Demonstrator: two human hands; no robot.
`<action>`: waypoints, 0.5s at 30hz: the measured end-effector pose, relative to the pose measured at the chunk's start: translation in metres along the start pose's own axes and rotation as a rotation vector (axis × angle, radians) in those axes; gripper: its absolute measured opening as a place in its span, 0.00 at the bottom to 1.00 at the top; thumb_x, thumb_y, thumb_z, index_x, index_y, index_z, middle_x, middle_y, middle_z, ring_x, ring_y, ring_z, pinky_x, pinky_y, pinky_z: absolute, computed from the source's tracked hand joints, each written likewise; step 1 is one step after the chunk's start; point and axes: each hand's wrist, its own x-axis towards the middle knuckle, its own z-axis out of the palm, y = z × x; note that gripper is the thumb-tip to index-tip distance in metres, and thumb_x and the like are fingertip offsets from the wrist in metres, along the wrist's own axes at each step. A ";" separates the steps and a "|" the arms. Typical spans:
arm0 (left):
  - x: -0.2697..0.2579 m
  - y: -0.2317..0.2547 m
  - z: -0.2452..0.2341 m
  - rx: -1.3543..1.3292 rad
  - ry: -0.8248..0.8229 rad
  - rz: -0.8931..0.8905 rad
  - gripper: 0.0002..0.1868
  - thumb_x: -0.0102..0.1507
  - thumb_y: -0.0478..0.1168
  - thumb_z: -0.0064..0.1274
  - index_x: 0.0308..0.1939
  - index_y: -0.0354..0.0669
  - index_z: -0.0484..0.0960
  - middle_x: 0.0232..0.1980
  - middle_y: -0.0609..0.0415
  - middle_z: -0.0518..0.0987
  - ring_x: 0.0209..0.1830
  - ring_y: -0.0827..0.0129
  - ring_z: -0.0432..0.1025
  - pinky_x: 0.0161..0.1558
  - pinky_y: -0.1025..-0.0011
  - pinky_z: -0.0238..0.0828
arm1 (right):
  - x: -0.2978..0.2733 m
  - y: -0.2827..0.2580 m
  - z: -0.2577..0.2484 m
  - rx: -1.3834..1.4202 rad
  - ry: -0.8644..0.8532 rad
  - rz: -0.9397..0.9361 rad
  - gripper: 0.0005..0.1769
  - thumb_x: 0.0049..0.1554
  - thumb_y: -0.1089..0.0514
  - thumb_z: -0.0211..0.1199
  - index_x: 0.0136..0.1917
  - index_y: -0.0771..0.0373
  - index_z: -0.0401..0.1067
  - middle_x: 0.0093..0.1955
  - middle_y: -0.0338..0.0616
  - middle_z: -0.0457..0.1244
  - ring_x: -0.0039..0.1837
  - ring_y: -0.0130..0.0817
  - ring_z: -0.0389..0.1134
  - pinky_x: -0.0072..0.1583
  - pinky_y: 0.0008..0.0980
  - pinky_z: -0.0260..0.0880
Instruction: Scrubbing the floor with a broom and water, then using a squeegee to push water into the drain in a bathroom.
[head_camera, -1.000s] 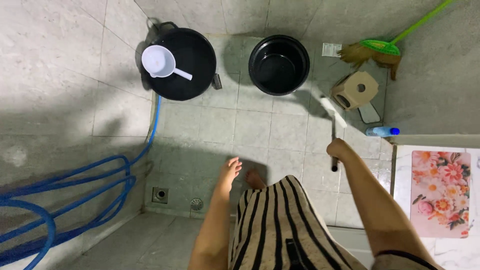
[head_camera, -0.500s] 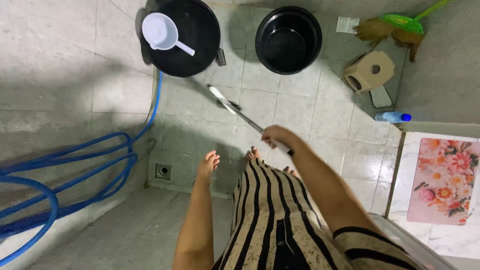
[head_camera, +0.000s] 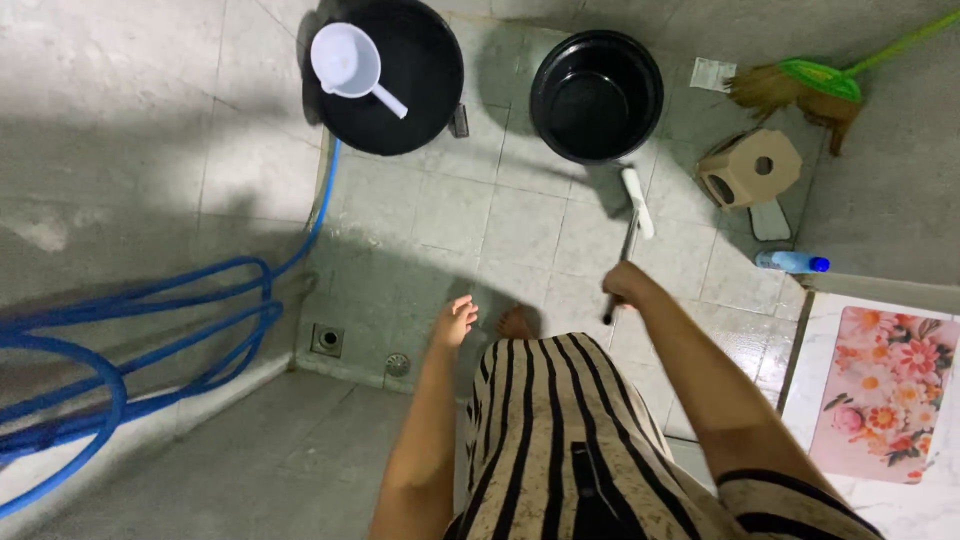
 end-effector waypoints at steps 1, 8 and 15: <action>0.001 -0.005 -0.004 0.011 0.028 0.014 0.21 0.69 0.47 0.47 0.65 0.49 0.77 0.52 0.57 0.84 0.45 0.74 0.76 0.45 0.71 0.70 | 0.008 -0.008 0.017 0.128 -0.026 0.030 0.16 0.58 0.59 0.62 0.42 0.79 0.71 0.29 0.56 0.63 0.27 0.41 0.62 0.29 0.42 0.61; -0.019 -0.019 -0.054 -0.044 0.111 -0.240 0.20 0.70 0.44 0.44 0.65 0.51 0.77 0.53 0.59 0.84 0.45 0.72 0.75 0.50 0.69 0.71 | -0.081 -0.144 0.126 0.569 -0.362 0.061 0.08 0.59 0.63 0.61 0.48 0.72 0.69 0.33 0.44 0.61 0.29 0.30 0.58 0.32 0.31 0.64; -0.033 -0.027 -0.059 -0.190 0.184 -0.193 0.19 0.70 0.43 0.47 0.64 0.48 0.78 0.51 0.58 0.83 0.45 0.73 0.76 0.48 0.70 0.72 | -0.077 -0.108 0.039 0.740 -0.490 -0.254 0.09 0.59 0.60 0.61 0.42 0.70 0.72 0.30 0.43 0.62 0.27 0.27 0.58 0.30 0.27 0.60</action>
